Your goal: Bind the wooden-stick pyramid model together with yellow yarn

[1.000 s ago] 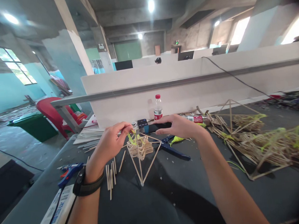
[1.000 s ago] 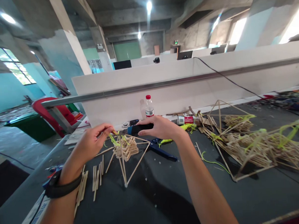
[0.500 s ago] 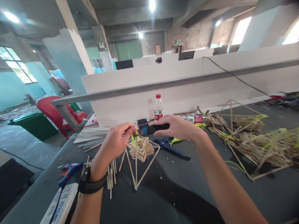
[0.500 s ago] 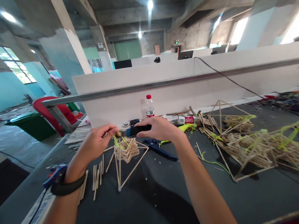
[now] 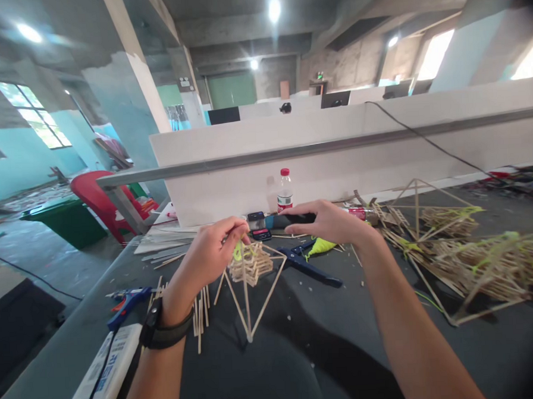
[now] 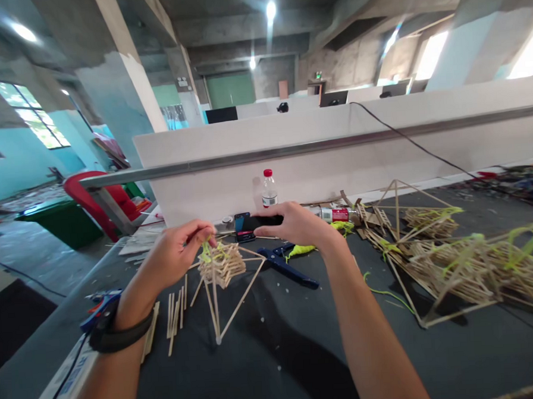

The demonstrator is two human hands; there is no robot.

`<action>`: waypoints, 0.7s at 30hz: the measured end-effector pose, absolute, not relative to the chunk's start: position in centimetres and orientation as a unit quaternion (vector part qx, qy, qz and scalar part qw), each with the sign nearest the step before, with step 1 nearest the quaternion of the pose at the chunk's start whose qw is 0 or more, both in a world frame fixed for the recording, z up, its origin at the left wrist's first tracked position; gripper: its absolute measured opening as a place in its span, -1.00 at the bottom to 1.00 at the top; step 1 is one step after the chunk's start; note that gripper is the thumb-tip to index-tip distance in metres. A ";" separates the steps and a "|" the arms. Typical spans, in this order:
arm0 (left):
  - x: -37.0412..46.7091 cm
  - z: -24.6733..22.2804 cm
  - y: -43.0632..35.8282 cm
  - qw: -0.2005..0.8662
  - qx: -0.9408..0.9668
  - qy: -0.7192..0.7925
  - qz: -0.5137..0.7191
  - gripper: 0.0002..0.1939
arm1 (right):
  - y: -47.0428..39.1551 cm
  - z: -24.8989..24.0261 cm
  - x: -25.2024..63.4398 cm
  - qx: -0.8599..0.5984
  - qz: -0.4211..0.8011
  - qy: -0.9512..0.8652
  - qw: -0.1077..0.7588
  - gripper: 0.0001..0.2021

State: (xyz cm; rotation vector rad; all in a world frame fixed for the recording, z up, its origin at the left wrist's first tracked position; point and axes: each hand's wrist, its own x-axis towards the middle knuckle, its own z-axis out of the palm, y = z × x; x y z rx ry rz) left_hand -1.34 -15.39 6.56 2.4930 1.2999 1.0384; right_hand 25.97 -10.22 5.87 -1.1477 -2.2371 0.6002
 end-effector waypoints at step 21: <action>-3.2 7.2 -15.3 0.050 0.806 0.468 0.359 -0.74 | -11.6 7.3 26.0 -0.391 0.283 -0.848 0.221 -0.64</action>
